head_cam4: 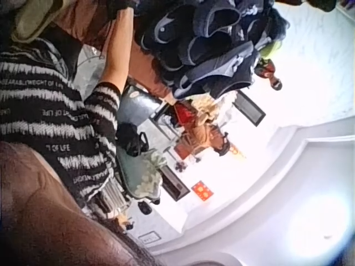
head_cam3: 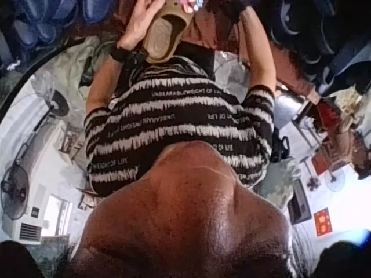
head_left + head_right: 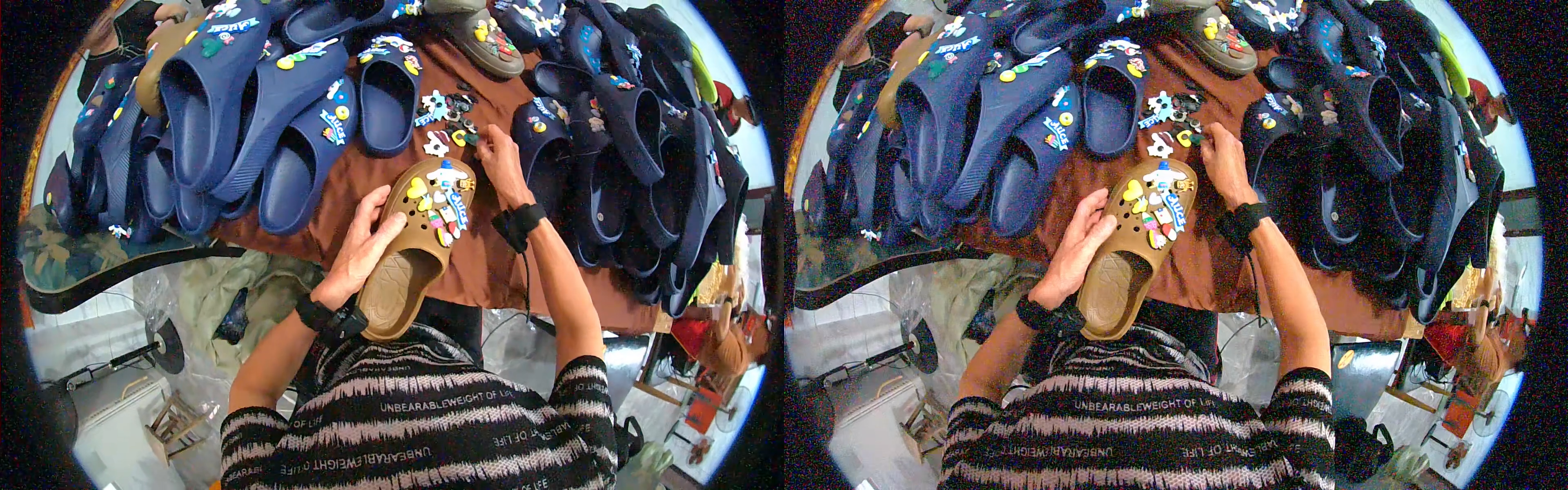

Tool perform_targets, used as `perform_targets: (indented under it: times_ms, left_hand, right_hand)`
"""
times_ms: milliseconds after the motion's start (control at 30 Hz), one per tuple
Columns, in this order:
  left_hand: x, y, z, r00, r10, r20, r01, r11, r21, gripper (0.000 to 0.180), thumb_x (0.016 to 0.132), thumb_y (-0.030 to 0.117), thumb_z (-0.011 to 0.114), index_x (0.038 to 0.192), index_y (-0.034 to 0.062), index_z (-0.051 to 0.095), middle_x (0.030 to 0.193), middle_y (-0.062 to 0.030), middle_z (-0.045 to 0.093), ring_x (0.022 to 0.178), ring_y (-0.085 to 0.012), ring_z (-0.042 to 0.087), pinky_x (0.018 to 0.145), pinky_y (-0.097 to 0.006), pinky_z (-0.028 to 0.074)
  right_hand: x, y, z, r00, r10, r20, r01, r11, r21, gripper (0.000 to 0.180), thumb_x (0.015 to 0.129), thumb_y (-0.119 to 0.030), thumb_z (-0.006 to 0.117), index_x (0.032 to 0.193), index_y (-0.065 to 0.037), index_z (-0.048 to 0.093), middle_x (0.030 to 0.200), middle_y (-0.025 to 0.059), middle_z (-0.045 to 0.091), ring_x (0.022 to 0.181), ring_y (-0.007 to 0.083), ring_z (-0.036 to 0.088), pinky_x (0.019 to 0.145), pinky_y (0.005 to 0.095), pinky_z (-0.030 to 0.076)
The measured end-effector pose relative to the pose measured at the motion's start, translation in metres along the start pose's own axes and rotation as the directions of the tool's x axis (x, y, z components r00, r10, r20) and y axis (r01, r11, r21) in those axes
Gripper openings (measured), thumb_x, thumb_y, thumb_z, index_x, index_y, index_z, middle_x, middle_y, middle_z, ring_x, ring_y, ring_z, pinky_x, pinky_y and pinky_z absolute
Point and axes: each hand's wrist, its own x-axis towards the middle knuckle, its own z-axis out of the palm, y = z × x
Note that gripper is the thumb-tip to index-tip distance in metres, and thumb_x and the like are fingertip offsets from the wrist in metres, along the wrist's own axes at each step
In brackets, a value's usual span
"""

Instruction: Attach decorative charms to clogs.

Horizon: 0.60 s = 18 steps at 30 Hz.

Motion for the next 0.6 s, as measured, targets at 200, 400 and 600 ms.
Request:
perform_targets:
  times_ms: [200,400,600]
  left_hand:
    - [0.004,-0.019,-0.007,0.995,0.099,0.026,-0.103,0.970,0.221,0.066,0.102,0.025,0.064,0.154,0.0052,0.031,0.151,-0.0145,0.042,0.141,-0.0232,0.039,0.117,-0.038,0.033]
    - [0.004,-0.026,-0.008,0.997,0.069,-0.021,-0.062,0.968,0.242,0.062,0.101,0.026,0.064,0.152,0.0048,0.036,0.150,-0.0137,0.042,0.142,-0.0234,0.038,0.118,-0.037,0.030]
    - [0.003,-0.013,-0.002,0.996,0.083,-0.044,-0.071,0.969,0.235,0.065,0.097,0.036,0.068,0.146,0.0017,0.043,0.148,-0.0181,0.042,0.142,-0.0293,0.038,0.118,-0.041,0.031]
  right_hand:
    - [0.012,0.000,0.002,0.995,-0.101,0.019,0.103,0.963,-0.248,0.017,0.092,-0.010,0.059,0.100,0.004,0.066,0.099,0.0293,0.069,0.096,0.0473,0.066,0.083,0.0521,0.052]
    - [0.025,-0.010,0.001,0.997,-0.047,-0.066,0.024,0.949,-0.313,0.018,0.093,-0.017,0.064,0.101,-0.002,0.072,0.104,0.0256,0.070,0.102,0.0436,0.066,0.085,0.0505,0.053]
    - [0.037,-0.003,0.005,0.998,0.017,0.058,0.000,0.961,-0.277,0.022,0.089,-0.024,0.071,0.107,-0.010,0.074,0.108,0.0195,0.070,0.104,0.0382,0.067,0.086,0.0487,0.053]
